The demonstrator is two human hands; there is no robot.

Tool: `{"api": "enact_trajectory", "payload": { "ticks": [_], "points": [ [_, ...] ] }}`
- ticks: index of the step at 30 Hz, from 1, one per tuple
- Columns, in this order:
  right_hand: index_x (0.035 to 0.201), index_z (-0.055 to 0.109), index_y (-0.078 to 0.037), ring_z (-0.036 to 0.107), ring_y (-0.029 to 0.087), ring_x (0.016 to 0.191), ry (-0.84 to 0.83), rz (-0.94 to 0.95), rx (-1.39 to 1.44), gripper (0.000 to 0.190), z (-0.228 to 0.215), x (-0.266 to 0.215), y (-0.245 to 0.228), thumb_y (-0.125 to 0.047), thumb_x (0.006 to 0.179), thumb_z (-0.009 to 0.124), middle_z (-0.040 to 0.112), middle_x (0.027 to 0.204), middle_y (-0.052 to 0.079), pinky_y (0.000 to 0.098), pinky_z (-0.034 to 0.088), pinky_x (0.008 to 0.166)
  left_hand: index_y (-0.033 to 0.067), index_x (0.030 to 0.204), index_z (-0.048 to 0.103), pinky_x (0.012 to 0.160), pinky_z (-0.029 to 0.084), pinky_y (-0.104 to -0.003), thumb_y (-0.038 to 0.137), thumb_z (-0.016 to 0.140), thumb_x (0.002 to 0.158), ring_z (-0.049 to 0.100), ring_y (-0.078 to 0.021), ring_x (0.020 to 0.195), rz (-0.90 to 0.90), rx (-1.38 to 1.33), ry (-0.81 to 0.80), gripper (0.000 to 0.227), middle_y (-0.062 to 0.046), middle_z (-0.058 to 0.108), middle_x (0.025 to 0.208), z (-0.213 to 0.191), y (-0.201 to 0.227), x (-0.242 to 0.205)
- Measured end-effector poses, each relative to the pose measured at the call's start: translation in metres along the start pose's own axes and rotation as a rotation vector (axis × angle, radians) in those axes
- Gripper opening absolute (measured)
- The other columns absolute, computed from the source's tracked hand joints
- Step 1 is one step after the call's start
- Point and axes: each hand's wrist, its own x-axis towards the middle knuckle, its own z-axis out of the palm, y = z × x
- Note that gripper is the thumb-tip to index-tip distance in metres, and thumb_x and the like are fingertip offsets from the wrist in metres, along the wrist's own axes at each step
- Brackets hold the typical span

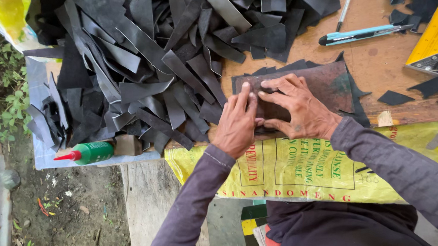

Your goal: The person places a metal template over a leather piece, marks it with a silver pen, and then sorts the resulting black leather strips into a stack.

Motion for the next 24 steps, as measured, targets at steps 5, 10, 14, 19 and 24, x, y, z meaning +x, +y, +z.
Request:
{"api": "enact_trajectory", "payload": {
  "ticks": [5,10,14,19,24],
  "points": [
    [0.106,0.056,-0.003,0.061,0.027,0.104,0.197,0.202,0.368,0.031,-0.001,-0.014,0.013,0.002,0.076,0.062,0.065,0.111,0.011,0.0367,0.050,0.097,0.0130,0.145,0.055,0.097,0.043,-0.049,0.032,0.080,0.079,0.050,-0.0427,0.117,0.083,-0.028,-0.129,0.074,-0.029,0.036,0.154,0.005,0.001,0.028],
    [0.103,0.057,-0.002,0.063,0.022,0.099,0.284,0.305,0.411,0.022,0.002,-0.021,0.015,0.006,0.082,0.057,0.066,0.109,0.010,0.0313,0.051,0.092,0.0325,0.148,0.054,0.088,0.044,-0.046,0.039,0.080,0.076,0.052,-0.0352,0.115,0.090,0.060,-0.209,0.077,-0.023,0.036,0.155,0.000,0.015,0.038],
    [0.099,0.067,-0.004,0.067,0.024,0.110,0.404,0.302,0.191,0.016,-0.033,-0.046,0.018,0.006,0.094,0.056,0.070,0.115,0.009,0.0346,0.054,0.099,0.0304,0.144,0.057,0.087,0.043,-0.045,0.044,0.081,0.074,0.052,-0.0336,0.115,0.074,0.088,-0.192,0.075,-0.021,0.038,0.155,-0.003,0.017,0.043],
    [0.112,0.072,0.000,0.065,0.026,0.114,0.131,0.475,0.098,0.030,-0.082,-0.099,0.023,0.009,0.084,0.064,0.067,0.127,0.011,0.0336,0.053,0.092,0.0279,0.144,0.060,0.088,0.044,-0.045,0.044,0.082,0.075,0.053,-0.0346,0.116,0.096,0.068,-0.177,0.073,-0.022,0.035,0.156,0.002,0.012,0.039],
    [0.120,0.071,-0.001,0.065,0.023,0.111,0.125,0.406,0.130,0.038,-0.082,-0.103,0.026,0.009,0.084,0.067,0.064,0.133,0.011,0.0336,0.053,0.098,0.0254,0.144,0.060,0.087,0.045,-0.046,0.041,0.083,0.073,0.053,-0.0361,0.113,0.108,0.039,-0.230,0.076,-0.024,0.030,0.157,-0.004,0.012,0.045]
  ]
}}
